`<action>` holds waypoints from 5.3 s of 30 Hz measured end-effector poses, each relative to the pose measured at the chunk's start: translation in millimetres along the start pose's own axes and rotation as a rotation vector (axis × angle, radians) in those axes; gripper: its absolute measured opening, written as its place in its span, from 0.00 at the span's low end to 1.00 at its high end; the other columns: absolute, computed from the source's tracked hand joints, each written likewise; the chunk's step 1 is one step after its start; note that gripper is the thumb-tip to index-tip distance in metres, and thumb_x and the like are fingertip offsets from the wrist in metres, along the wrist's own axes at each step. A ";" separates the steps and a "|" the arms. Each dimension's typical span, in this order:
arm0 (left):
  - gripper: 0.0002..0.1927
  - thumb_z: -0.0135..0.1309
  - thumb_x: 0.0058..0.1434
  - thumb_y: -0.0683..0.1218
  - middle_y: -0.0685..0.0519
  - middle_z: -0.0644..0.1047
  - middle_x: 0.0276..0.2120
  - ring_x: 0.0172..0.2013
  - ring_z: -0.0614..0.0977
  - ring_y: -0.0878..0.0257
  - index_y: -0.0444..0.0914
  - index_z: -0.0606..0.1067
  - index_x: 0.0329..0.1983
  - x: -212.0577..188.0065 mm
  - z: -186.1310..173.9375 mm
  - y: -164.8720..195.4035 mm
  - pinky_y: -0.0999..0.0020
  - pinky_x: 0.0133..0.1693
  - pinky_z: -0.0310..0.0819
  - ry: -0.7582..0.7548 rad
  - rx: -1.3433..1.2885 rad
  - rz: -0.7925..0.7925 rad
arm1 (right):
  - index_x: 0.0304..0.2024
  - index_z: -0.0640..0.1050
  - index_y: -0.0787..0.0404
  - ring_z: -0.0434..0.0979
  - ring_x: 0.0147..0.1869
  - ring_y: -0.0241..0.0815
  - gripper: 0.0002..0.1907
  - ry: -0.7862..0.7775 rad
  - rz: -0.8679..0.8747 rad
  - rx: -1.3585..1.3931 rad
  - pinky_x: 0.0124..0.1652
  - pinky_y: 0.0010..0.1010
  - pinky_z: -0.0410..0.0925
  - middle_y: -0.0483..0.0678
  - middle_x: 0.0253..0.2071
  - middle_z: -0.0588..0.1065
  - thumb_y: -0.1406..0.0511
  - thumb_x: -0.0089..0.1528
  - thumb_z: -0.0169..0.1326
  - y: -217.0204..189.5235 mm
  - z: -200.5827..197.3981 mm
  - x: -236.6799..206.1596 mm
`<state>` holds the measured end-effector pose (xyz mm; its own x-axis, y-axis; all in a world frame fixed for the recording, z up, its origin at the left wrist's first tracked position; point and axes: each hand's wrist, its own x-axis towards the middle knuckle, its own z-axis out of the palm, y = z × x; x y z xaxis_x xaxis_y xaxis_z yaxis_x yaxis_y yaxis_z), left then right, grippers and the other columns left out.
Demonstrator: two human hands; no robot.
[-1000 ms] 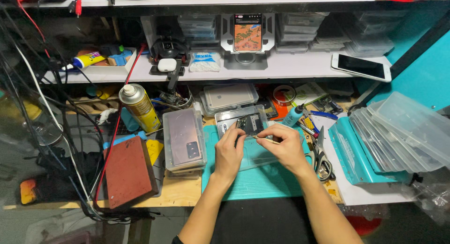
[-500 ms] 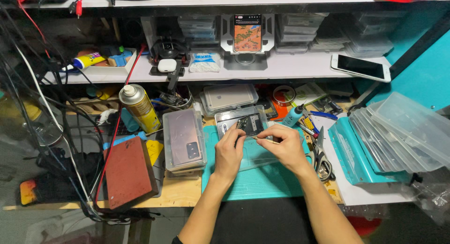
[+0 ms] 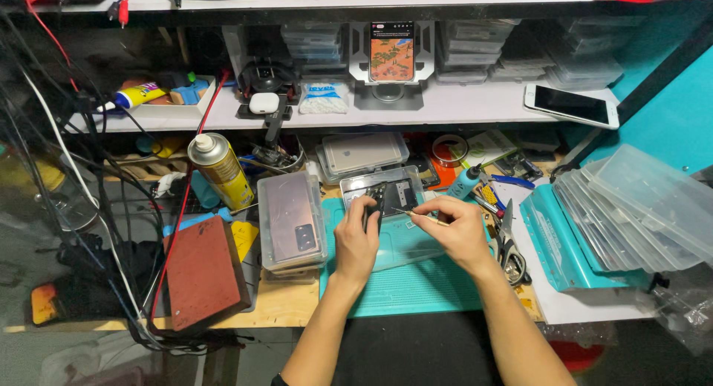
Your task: The person repairs a smartphone at a workbench. They hold the phone frame, use a pry tool to work around the back cover and internal components, remove the cover, then align and press the cover back onto the phone body.
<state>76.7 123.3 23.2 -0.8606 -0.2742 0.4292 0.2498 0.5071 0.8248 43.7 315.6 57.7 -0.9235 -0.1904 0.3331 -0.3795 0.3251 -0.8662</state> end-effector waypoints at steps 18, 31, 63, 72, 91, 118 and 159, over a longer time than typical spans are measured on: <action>0.24 0.52 0.64 0.32 0.42 0.79 0.52 0.49 0.82 0.61 0.25 0.66 0.63 12.4 10.5 -32.8 0.69 0.49 0.79 -0.065 -0.951 -0.226 | 0.37 0.85 0.65 0.63 0.26 0.23 0.06 0.083 -0.004 0.158 0.26 0.19 0.55 0.40 0.31 0.77 0.71 0.57 0.65 -0.7 -5.3 -0.9; 0.24 0.51 0.64 0.32 0.41 0.79 0.52 0.47 0.84 0.60 0.28 0.66 0.64 7.6 14.5 1.5 0.69 0.46 0.80 -0.110 -0.795 -0.189 | 0.40 0.84 0.65 0.72 0.29 0.26 0.08 0.047 -0.212 -0.038 0.27 0.19 0.64 0.45 0.36 0.80 0.72 0.57 0.63 -30.3 3.0 2.0; 0.21 0.52 0.65 0.37 0.38 0.82 0.43 0.43 0.86 0.44 0.33 0.71 0.62 -0.7 26.4 18.9 0.58 0.41 0.79 0.029 -0.114 0.102 | 0.40 0.84 0.62 0.75 0.26 0.30 0.07 0.048 -0.143 -0.106 0.27 0.23 0.67 0.43 0.32 0.81 0.68 0.59 0.62 -27.3 4.4 5.9; 0.18 0.50 0.67 0.37 0.38 0.82 0.43 0.42 0.86 0.45 0.33 0.72 0.60 -2.6 31.3 23.7 0.57 0.40 0.80 0.070 -0.071 0.166 | 0.37 0.84 0.66 0.74 0.27 0.32 0.09 0.069 -0.141 -0.068 0.27 0.25 0.66 0.48 0.29 0.76 0.67 0.55 0.66 -16.5 -1.3 1.2; 0.17 0.51 0.67 0.39 0.40 0.83 0.38 0.36 0.86 0.45 0.34 0.73 0.60 -10.6 34.8 27.6 0.56 0.36 0.78 0.095 0.071 0.196 | 0.45 0.82 0.67 0.75 0.31 0.32 0.14 0.088 -0.147 0.127 0.31 0.21 0.69 0.47 0.31 0.76 0.68 0.58 0.65 9.8 2.8 -6.6; 0.18 0.51 0.67 0.38 0.38 0.82 0.44 0.41 0.86 0.45 0.31 0.73 0.60 -16.4 36.0 24.8 0.57 0.39 0.79 0.119 0.059 0.236 | 0.47 0.83 0.64 0.75 0.28 0.30 0.13 0.052 0.063 0.219 0.28 0.21 0.68 0.44 0.29 0.78 0.67 0.60 0.61 10.6 2.8 -7.2; 0.17 0.52 0.66 0.38 0.39 0.83 0.39 0.37 0.86 0.45 0.31 0.74 0.58 -13.9 35.2 16.2 0.57 0.36 0.78 0.176 0.095 0.260 | 0.42 0.83 0.67 0.76 0.33 0.29 0.15 0.059 -0.146 0.043 0.32 0.22 0.70 0.45 0.32 0.78 0.70 0.53 0.68 -2.8 6.1 0.3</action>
<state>77.0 164.1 17.6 -0.6815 -0.2578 0.6849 0.4017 0.6504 0.6447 44.8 309.0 58.0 -0.8610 -0.1771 0.4768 -0.5082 0.2580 -0.8217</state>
